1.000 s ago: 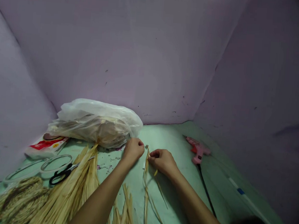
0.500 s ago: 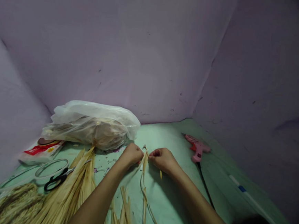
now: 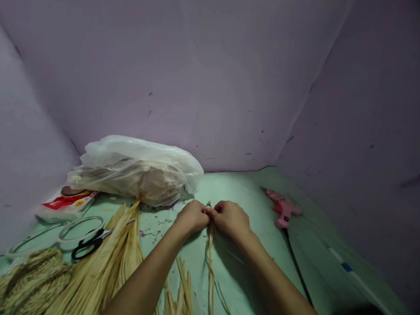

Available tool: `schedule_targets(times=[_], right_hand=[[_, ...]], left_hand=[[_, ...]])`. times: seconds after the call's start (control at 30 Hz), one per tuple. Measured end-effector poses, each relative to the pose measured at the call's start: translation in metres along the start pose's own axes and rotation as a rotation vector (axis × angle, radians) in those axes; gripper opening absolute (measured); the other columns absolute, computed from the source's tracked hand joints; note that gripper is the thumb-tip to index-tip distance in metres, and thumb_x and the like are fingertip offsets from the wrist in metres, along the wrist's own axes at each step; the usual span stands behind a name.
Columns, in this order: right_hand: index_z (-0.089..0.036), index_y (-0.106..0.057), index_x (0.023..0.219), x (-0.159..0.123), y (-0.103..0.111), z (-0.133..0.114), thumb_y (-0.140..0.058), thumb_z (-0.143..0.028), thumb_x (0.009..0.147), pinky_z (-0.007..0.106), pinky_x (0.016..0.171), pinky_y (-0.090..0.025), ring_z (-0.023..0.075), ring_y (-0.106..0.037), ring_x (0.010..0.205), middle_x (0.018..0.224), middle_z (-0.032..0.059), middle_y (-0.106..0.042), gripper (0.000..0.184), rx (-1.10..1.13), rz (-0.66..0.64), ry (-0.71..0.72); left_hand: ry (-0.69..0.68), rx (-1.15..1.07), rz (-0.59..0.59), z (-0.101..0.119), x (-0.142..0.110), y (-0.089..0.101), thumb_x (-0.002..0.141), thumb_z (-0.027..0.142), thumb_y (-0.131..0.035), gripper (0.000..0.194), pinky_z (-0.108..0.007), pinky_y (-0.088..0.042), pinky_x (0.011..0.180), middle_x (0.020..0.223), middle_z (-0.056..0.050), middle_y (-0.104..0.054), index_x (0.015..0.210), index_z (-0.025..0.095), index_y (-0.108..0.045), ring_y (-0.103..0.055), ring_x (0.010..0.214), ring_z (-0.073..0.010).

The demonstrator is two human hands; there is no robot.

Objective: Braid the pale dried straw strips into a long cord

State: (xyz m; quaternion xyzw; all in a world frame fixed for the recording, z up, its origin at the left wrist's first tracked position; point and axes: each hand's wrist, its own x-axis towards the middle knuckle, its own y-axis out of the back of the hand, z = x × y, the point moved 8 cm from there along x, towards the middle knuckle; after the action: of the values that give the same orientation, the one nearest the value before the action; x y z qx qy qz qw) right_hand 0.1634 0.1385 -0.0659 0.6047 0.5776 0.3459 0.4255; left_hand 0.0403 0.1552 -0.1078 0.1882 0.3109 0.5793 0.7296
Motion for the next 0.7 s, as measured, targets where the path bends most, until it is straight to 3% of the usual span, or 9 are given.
schedule_targets(times=[0.27,0.4,0.57,0.7], right_hand=[[-0.025,-0.068,0.071,0.001,-0.003,0.003,-0.049,-0.033,0.064,0.025,0.052,-0.031,0.0186,-0.058,0.069,0.073,0.0062,-0.066,0.022,0.002,-0.035,0.008],[-0.021,-0.068,0.068,0.007,-0.010,0.011,-0.050,-0.028,0.060,0.023,0.048,-0.029,0.0154,-0.055,0.059,0.064,0.0052,-0.064,0.021,0.098,-0.102,-0.025],[-0.016,-0.067,0.064,0.019,-0.023,0.016,-0.048,-0.025,0.059,0.021,0.045,-0.027,0.0119,-0.049,0.051,0.055,0.0038,-0.058,0.022,0.218,-0.144,0.038],[-0.013,-0.066,0.065,0.025,-0.031,0.022,-0.046,-0.025,0.061,0.020,0.042,-0.026,0.0087,-0.043,0.044,0.049,0.0012,-0.053,0.023,0.289,-0.196,0.063]], left_hand=[[0.059,-0.031,-0.155,0.004,-0.009,-0.002,0.060,0.019,-0.049,0.018,-0.020,-0.024,0.038,0.042,-0.001,-0.050,0.065,0.010,-0.063,-0.033,0.033,-0.0065],[0.028,0.127,-0.059,0.009,-0.010,0.002,0.055,0.020,-0.053,0.017,-0.021,-0.028,0.042,0.046,-0.002,-0.053,0.064,0.012,-0.065,-0.043,0.042,-0.0101],[0.021,0.371,0.100,0.023,-0.018,0.010,0.054,0.022,-0.054,0.018,-0.024,-0.030,0.049,0.057,-0.007,-0.060,0.065,0.016,-0.066,-0.054,0.057,-0.0170],[0.005,0.445,0.117,0.027,-0.020,0.013,0.055,0.022,-0.052,0.017,-0.025,-0.031,0.051,0.064,-0.009,-0.063,0.065,0.017,-0.065,-0.055,0.061,-0.0185]])
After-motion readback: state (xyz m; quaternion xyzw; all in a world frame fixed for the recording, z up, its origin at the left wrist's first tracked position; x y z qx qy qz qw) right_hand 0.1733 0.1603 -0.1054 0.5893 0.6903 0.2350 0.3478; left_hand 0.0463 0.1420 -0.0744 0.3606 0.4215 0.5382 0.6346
